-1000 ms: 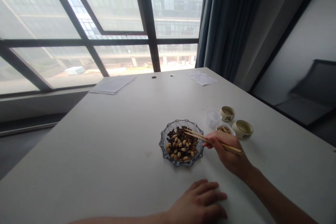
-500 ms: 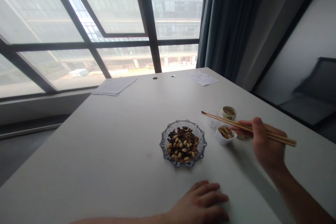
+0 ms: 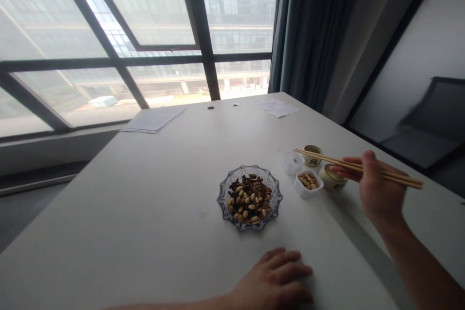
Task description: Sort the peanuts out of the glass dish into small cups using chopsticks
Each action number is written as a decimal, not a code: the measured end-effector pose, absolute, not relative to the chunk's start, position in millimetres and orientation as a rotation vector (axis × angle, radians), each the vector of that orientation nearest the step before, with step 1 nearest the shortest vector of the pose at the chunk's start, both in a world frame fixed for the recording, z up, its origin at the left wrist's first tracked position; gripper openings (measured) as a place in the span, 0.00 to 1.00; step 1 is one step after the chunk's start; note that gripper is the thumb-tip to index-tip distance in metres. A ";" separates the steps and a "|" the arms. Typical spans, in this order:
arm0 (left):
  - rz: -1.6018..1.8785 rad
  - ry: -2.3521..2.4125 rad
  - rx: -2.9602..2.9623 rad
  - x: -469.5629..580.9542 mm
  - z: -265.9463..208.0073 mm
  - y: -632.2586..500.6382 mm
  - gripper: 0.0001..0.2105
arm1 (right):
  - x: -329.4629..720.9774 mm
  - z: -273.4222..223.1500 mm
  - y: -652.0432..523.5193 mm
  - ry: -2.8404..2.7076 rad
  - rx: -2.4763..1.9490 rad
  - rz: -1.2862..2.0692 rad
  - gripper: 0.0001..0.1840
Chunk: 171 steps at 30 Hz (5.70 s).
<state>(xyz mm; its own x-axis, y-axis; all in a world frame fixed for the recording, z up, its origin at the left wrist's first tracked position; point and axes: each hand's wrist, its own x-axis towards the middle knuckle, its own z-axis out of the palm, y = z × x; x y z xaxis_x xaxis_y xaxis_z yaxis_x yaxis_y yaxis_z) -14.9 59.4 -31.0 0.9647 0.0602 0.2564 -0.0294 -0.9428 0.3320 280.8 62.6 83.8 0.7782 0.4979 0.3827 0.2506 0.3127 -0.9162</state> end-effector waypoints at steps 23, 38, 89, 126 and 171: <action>0.434 0.036 2.787 -15.1 -35.1 59.7 0.12 | 219.8 51.8 57.7 -1.471 -1.263 0.470 0.21; 0.416 -0.008 2.839 -18.2 -36.1 62.4 0.13 | 213.1 55.3 53.3 -1.513 -1.201 0.267 0.18; 0.512 0.018 2.832 -17.5 -34.0 60.4 0.11 | 253.6 85.0 48.7 -1.013 -1.427 -0.109 0.21; 0.532 -0.002 2.896 -18.0 -36.4 59.9 0.12 | 212.2 65.6 40.1 -1.804 -1.121 0.183 0.10; 0.547 0.018 2.837 -16.4 -38.2 58.6 0.11 | 221.7 70.1 44.0 -1.596 -1.131 0.103 0.17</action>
<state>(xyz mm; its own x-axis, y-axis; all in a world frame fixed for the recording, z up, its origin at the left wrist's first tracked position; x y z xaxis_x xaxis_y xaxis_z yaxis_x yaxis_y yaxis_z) -16.4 58.6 -38.2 0.9294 0.0595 0.3642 -0.0351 -0.9682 0.2478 221.7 44.0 70.1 0.0816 0.6970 0.7124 0.5998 0.5365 -0.5936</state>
